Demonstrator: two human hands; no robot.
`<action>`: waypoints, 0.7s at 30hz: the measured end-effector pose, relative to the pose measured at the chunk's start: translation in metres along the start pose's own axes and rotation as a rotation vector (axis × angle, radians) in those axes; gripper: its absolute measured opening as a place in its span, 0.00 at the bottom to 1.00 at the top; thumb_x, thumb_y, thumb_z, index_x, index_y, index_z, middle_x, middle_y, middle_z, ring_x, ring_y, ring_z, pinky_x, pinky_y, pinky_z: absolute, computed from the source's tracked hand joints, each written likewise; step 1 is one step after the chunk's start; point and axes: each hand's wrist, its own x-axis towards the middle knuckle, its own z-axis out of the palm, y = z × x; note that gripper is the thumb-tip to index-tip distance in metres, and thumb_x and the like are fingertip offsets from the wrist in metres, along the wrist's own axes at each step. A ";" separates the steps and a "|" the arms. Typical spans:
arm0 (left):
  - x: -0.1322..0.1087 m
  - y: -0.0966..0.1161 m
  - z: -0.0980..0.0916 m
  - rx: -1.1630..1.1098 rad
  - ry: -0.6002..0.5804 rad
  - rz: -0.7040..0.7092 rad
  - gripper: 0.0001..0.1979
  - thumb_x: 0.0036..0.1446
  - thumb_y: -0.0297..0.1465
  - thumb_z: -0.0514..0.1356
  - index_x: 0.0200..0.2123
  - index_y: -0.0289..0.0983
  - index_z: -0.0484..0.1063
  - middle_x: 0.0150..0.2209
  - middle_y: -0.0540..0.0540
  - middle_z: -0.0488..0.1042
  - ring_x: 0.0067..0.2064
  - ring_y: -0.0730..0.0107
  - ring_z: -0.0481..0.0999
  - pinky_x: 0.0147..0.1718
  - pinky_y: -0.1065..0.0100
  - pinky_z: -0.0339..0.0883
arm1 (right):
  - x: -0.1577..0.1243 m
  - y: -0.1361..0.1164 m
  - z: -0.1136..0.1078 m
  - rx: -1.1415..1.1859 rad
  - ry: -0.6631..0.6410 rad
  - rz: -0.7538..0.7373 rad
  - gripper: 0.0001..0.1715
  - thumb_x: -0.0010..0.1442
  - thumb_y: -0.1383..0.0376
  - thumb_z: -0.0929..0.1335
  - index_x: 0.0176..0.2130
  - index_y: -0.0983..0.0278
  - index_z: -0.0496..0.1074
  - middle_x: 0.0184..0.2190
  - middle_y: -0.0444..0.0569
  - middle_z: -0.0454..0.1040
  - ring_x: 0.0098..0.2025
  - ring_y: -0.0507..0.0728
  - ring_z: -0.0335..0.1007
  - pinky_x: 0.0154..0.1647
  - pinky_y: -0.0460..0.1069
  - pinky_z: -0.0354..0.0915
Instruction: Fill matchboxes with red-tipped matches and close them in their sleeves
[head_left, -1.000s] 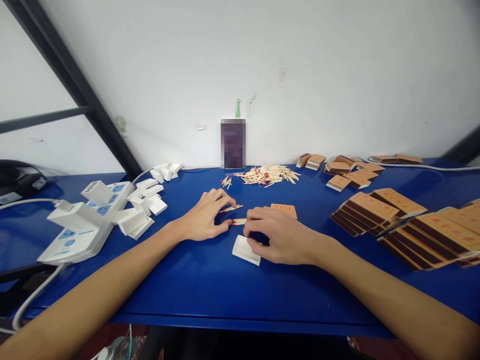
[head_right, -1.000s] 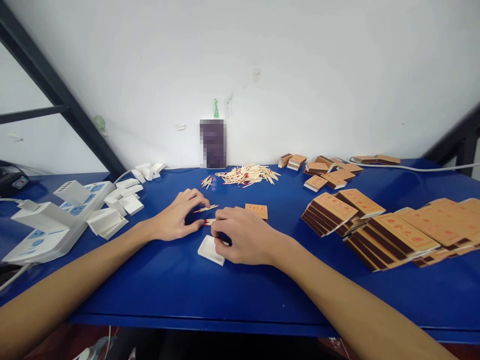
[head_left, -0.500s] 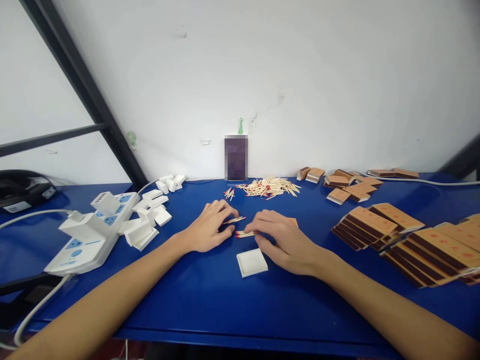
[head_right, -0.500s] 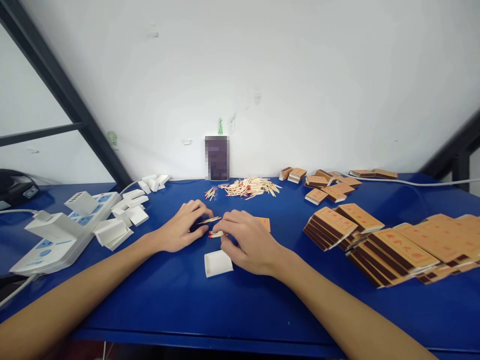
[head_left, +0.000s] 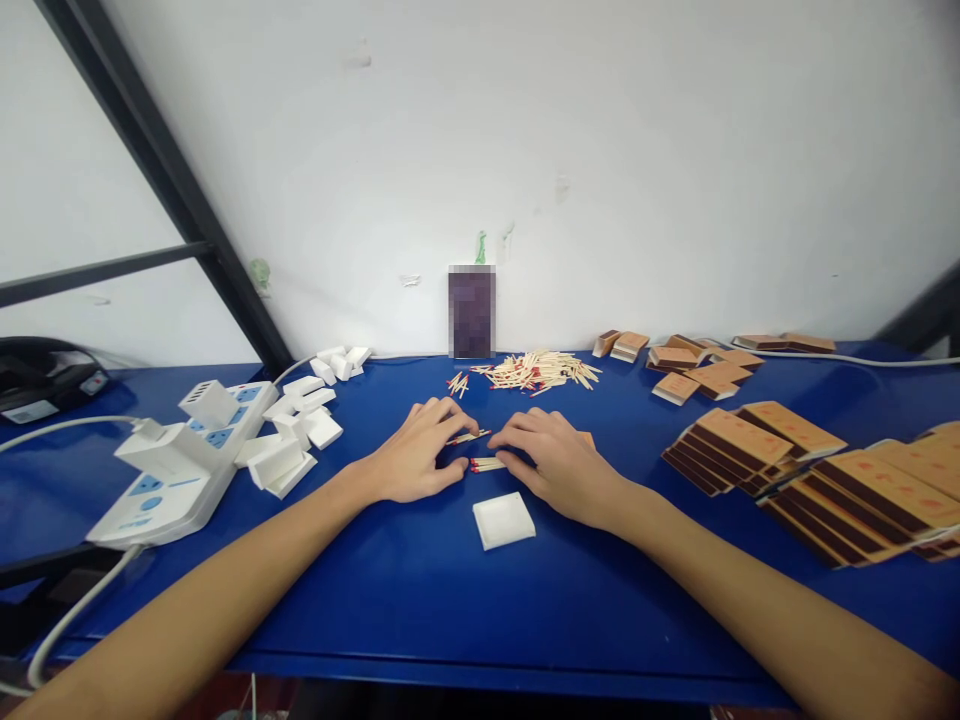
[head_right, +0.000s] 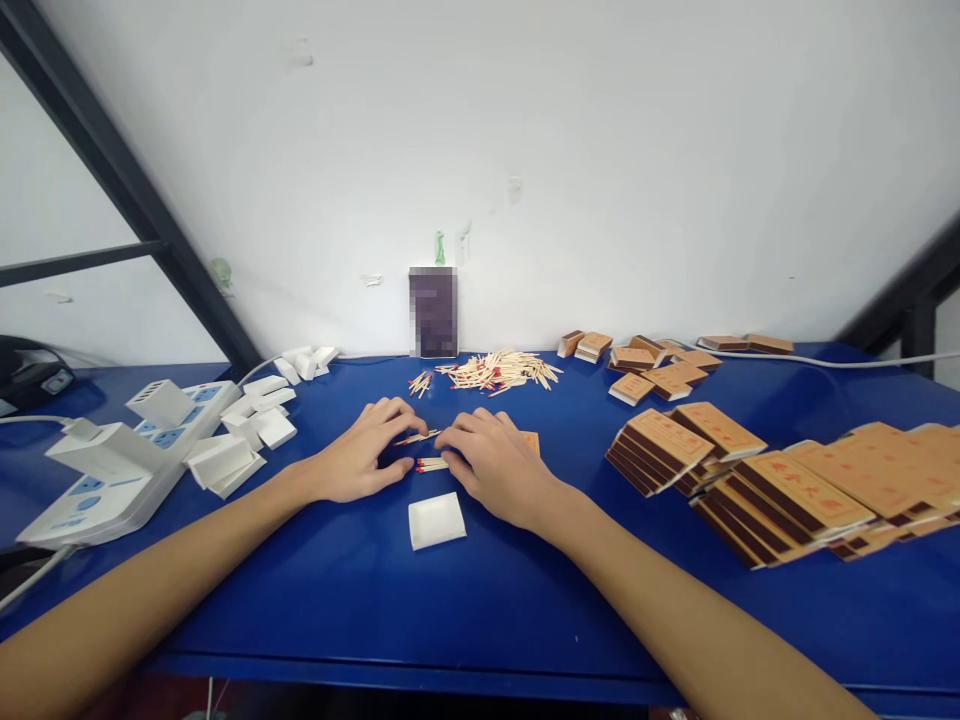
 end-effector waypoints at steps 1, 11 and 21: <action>0.000 0.000 0.000 0.006 0.005 -0.005 0.14 0.60 0.34 0.55 0.49 0.40 0.66 0.47 0.44 0.66 0.47 0.58 0.64 0.47 0.54 0.59 | 0.000 0.000 0.001 -0.007 -0.004 0.001 0.13 0.69 0.66 0.62 0.43 0.62 0.75 0.40 0.50 0.75 0.41 0.58 0.65 0.41 0.53 0.55; 0.006 -0.010 0.010 0.069 0.163 -0.216 0.08 0.60 0.31 0.54 0.40 0.38 0.70 0.42 0.45 0.68 0.43 0.60 0.66 0.46 0.55 0.60 | 0.001 0.001 0.001 -0.024 -0.013 -0.032 0.15 0.70 0.65 0.61 0.42 0.62 0.76 0.40 0.49 0.75 0.40 0.57 0.63 0.40 0.53 0.52; 0.007 -0.004 0.005 0.055 0.116 -0.236 0.08 0.53 0.31 0.57 0.37 0.39 0.71 0.37 0.47 0.70 0.41 0.59 0.68 0.44 0.55 0.60 | 0.003 0.006 0.000 -0.100 0.007 -0.059 0.17 0.69 0.67 0.60 0.49 0.63 0.75 0.43 0.52 0.76 0.42 0.59 0.65 0.42 0.54 0.56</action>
